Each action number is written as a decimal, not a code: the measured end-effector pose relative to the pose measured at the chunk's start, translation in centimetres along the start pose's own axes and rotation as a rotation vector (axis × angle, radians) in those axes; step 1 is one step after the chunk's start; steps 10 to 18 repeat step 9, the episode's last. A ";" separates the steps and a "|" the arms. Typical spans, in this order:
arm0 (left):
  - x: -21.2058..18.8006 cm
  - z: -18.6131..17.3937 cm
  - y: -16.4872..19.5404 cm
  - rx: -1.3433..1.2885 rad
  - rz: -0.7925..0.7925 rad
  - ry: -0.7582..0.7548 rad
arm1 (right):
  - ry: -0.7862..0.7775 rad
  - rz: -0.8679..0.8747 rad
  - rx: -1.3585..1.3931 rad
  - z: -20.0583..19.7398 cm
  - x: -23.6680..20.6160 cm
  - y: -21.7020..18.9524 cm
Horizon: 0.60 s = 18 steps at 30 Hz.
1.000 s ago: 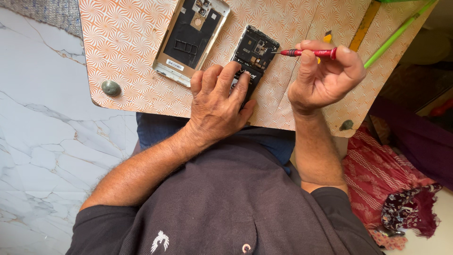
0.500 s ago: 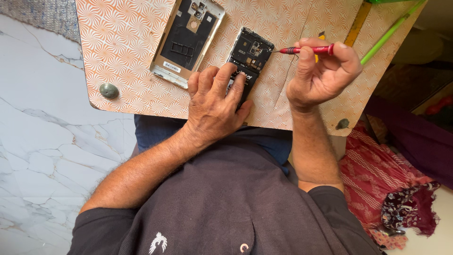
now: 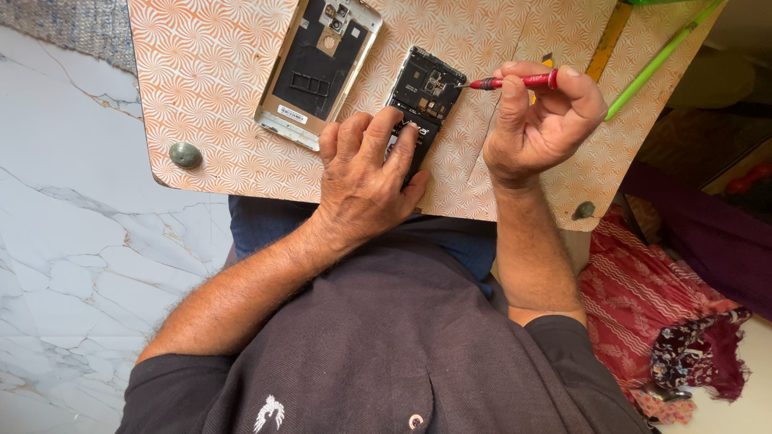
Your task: The person cleans a smartphone with a cloth, then uses a utility knife and a screwdriver to pry open the device. They remove the SIM tray and separate the back cover from the main body, exposing the internal components.
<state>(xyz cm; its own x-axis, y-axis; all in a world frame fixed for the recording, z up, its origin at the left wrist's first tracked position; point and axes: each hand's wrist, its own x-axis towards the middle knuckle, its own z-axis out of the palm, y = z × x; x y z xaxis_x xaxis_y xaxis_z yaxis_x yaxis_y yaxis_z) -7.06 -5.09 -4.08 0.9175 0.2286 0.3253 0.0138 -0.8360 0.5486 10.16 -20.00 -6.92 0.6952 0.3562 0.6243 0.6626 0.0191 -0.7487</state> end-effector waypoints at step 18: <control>0.0 0.2 0.0 0.007 0.002 -0.003 | -0.197 -0.069 -0.034 -0.6 1.2 -0.8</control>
